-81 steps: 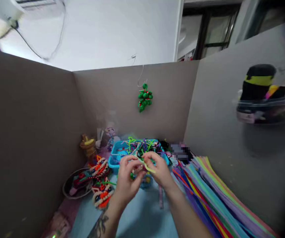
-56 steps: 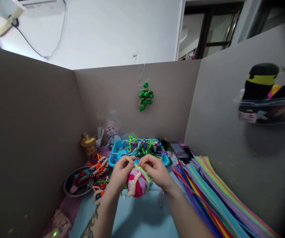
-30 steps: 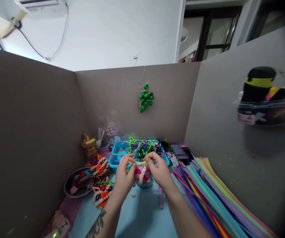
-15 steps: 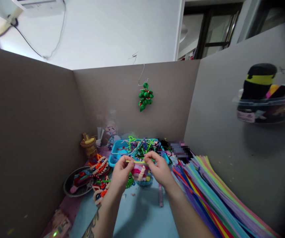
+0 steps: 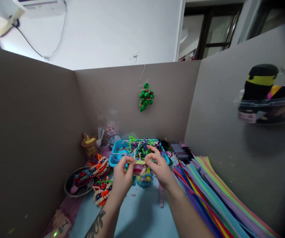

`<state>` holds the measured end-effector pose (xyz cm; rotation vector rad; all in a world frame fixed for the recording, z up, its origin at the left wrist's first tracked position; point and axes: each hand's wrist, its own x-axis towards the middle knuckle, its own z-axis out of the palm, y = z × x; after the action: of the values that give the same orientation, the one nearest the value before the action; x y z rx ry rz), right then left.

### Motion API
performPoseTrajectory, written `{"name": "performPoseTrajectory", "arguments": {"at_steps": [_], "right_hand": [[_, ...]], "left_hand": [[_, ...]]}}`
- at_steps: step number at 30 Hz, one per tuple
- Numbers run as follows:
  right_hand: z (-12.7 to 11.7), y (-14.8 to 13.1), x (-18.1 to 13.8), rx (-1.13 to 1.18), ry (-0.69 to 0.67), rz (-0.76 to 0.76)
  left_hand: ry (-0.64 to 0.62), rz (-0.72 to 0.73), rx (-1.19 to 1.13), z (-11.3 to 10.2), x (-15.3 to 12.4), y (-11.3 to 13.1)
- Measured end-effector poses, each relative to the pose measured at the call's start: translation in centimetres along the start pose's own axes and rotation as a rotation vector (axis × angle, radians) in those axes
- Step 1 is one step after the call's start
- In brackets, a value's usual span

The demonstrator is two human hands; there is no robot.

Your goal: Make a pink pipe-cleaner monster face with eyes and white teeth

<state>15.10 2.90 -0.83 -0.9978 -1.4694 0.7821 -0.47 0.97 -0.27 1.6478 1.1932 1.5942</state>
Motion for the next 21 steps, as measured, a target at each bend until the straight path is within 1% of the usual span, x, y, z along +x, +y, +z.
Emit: {"name": "performPoseTrajectory", "arguments": {"at_steps": [2, 4, 7, 12, 14, 17, 21], "right_hand": [[0.0, 0.0, 0.0, -0.025, -0.014, -0.003], [0.0, -0.1, 0.0, -0.041, -0.017, 0.003], [0.0, -0.2, 0.1, -0.023, -0.003, 0.017], [-0.1, -0.1, 0.1, 0.015, -0.032, 0.018], [-0.1, 0.1, 0.2, 0.015, -0.037, 0.009], [-0.2, 0.2, 0.2, -0.004, -0.029, 0.01], [-0.2, 0.3, 0.2, -0.132, 0.004, -0.035]], "left_hand": [[-0.01, 0.048, 0.041, 0.1, -0.2, 0.2], [-0.017, 0.049, 0.056, 0.2, -0.3, 0.3], [-0.007, -0.003, 0.057, 0.2, -0.3, 0.1], [0.041, -0.121, -0.013, 0.1, -0.1, -0.5], [0.037, -0.14, -0.041, 0.2, 0.1, -0.6], [0.039, -0.068, -0.01, 0.1, 0.2, -0.1], [0.107, 0.054, 0.142, 0.0, 0.1, 0.9]]}}
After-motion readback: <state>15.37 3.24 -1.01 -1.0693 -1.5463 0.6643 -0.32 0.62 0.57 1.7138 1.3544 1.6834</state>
